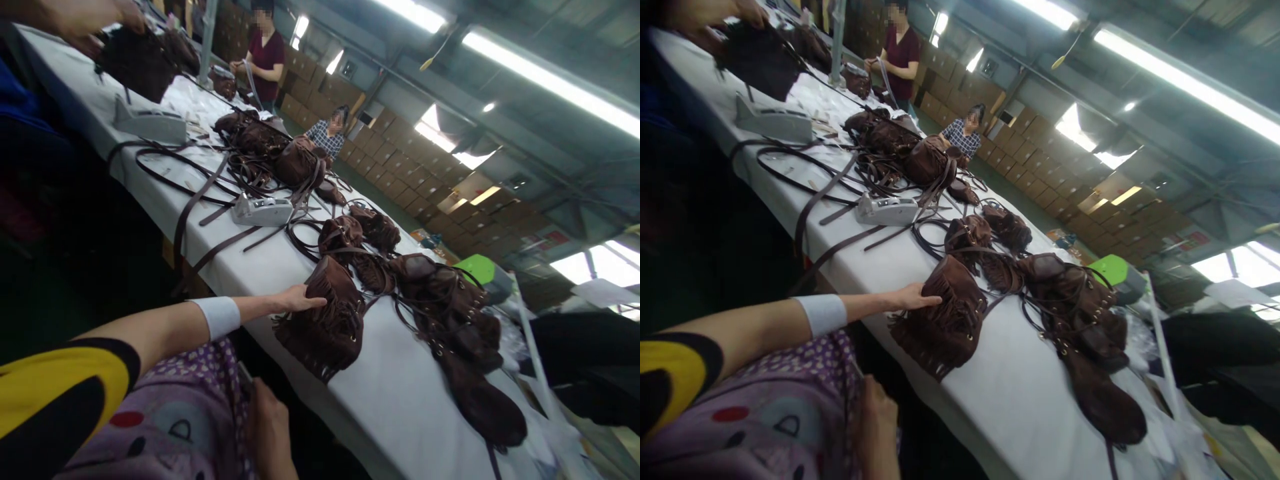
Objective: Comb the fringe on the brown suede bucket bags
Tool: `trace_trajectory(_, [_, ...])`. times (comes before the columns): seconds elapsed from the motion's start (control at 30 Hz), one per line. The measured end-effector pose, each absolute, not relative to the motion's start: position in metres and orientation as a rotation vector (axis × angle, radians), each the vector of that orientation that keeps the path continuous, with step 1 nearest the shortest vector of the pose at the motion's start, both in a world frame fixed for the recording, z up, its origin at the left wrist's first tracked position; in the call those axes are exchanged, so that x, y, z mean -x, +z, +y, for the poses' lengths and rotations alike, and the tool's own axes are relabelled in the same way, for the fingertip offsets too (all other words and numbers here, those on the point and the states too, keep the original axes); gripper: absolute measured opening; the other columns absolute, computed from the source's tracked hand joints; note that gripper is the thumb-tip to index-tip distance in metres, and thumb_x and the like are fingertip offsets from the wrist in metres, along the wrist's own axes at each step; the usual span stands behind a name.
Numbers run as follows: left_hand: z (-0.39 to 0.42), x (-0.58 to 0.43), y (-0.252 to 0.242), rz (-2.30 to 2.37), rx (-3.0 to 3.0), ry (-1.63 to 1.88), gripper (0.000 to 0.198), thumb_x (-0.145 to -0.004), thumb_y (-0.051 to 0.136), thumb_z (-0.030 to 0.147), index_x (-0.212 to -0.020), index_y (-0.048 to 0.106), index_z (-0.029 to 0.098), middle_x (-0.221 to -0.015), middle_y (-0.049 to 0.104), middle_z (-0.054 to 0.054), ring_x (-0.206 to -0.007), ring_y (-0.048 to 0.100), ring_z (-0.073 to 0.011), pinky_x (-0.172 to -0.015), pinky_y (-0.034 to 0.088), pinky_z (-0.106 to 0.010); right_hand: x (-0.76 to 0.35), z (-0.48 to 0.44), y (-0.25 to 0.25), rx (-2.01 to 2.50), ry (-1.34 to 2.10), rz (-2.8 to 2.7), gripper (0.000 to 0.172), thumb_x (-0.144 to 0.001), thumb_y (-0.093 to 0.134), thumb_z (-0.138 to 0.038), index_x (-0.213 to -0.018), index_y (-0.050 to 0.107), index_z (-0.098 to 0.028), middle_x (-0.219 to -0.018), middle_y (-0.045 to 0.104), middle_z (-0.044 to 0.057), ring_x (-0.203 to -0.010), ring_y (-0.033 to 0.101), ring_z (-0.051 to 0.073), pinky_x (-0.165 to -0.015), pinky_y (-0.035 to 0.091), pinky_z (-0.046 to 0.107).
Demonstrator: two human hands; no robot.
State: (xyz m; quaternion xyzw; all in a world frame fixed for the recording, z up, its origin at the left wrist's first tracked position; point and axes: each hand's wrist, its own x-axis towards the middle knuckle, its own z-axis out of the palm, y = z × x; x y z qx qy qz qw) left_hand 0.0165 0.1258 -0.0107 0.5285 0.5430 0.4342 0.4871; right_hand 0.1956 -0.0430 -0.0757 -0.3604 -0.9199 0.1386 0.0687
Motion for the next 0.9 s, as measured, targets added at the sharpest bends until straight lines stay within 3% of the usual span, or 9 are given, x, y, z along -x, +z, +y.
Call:
trace_trajectory(0.13, [0.095,-0.001,-0.020,1.216,-1.297,0.972,0.061,-0.069,0.068,0.054,-0.113,0.062,0.013,-0.106,0.068,-0.008,-0.095,0.063,-0.0235,-0.078,0.050,-0.028,-0.228,-0.001,-0.051,1.170,0.298,-2.394,0.034,-0.096,0.028,-0.018,-0.116,0.056,-0.017,-0.097,0.066,0.011,-0.086,0.066,0.020,-0.074,0.052,0.028])
trace_trajectory(0.23, [0.071,0.003,-0.032,1.242,-1.350,0.875,0.048,-0.064,0.073,0.041,-0.102,0.064,0.014,-0.088,0.069,-0.004,-0.079,0.062,-0.0208,-0.066,0.048,-0.026,-0.232,0.017,-0.028,1.220,0.267,-2.304,0.034,-0.098,0.029,-0.025,-0.117,0.056,-0.019,-0.092,0.060,0.008,-0.078,0.062,0.018,-0.069,0.051,0.028])
trace_trajectory(0.37, [0.049,-0.008,-0.045,1.165,-1.328,0.782,0.022,-0.071,0.061,0.034,-0.078,0.063,0.014,-0.066,0.060,0.000,-0.062,0.056,-0.0161,-0.057,0.044,-0.024,-0.213,0.035,-0.013,1.172,0.223,-2.328,0.037,-0.097,0.029,-0.022,-0.126,0.052,-0.020,-0.093,0.056,0.006,-0.079,0.059,0.017,-0.070,0.049,0.027])
trace_trajectory(0.53, [0.037,-0.017,-0.052,1.146,-1.333,0.771,0.021,-0.076,0.052,0.035,-0.074,0.060,0.015,-0.069,0.058,0.000,-0.066,0.053,-0.0155,-0.062,0.043,-0.024,-0.185,0.056,-0.005,1.201,0.011,-2.565,0.053,-0.091,0.030,-0.009,-0.142,0.038,-0.021,-0.089,0.058,0.005,-0.076,0.058,0.017,-0.068,0.046,0.025])
trace_trajectory(0.67, [0.032,-0.007,-0.047,1.110,-1.374,0.706,0.020,-0.073,0.057,0.035,-0.065,0.058,0.016,-0.061,0.054,0.001,-0.056,0.046,-0.0121,-0.051,0.038,-0.022,-0.175,0.058,0.001,1.173,-0.047,-2.899,0.059,-0.086,0.041,-0.010,-0.143,0.037,-0.027,-0.090,0.061,0.005,-0.076,0.060,0.017,-0.066,0.044,0.024])
trace_trajectory(0.8, [0.031,0.016,-0.029,1.088,-1.354,0.587,0.030,-0.076,0.055,0.044,-0.076,0.064,0.016,-0.061,0.060,-0.001,-0.043,0.043,-0.0103,-0.040,0.032,-0.021,-0.182,0.053,-0.001,1.051,0.099,-3.036,0.058,-0.086,0.051,-0.026,-0.142,0.036,-0.029,-0.091,0.065,0.003,-0.077,0.063,0.018,-0.066,0.042,0.024])
trace_trajectory(0.9, [0.035,0.029,-0.014,1.291,-1.379,0.610,0.048,-0.074,0.057,0.058,-0.093,0.065,0.015,-0.075,0.065,-0.005,-0.056,0.056,-0.0158,-0.047,0.041,-0.024,-0.189,0.052,-0.008,1.070,0.070,-3.065,0.043,-0.091,0.048,-0.041,-0.133,0.048,-0.033,-0.087,0.068,0.003,-0.075,0.065,0.019,-0.061,0.040,0.025])
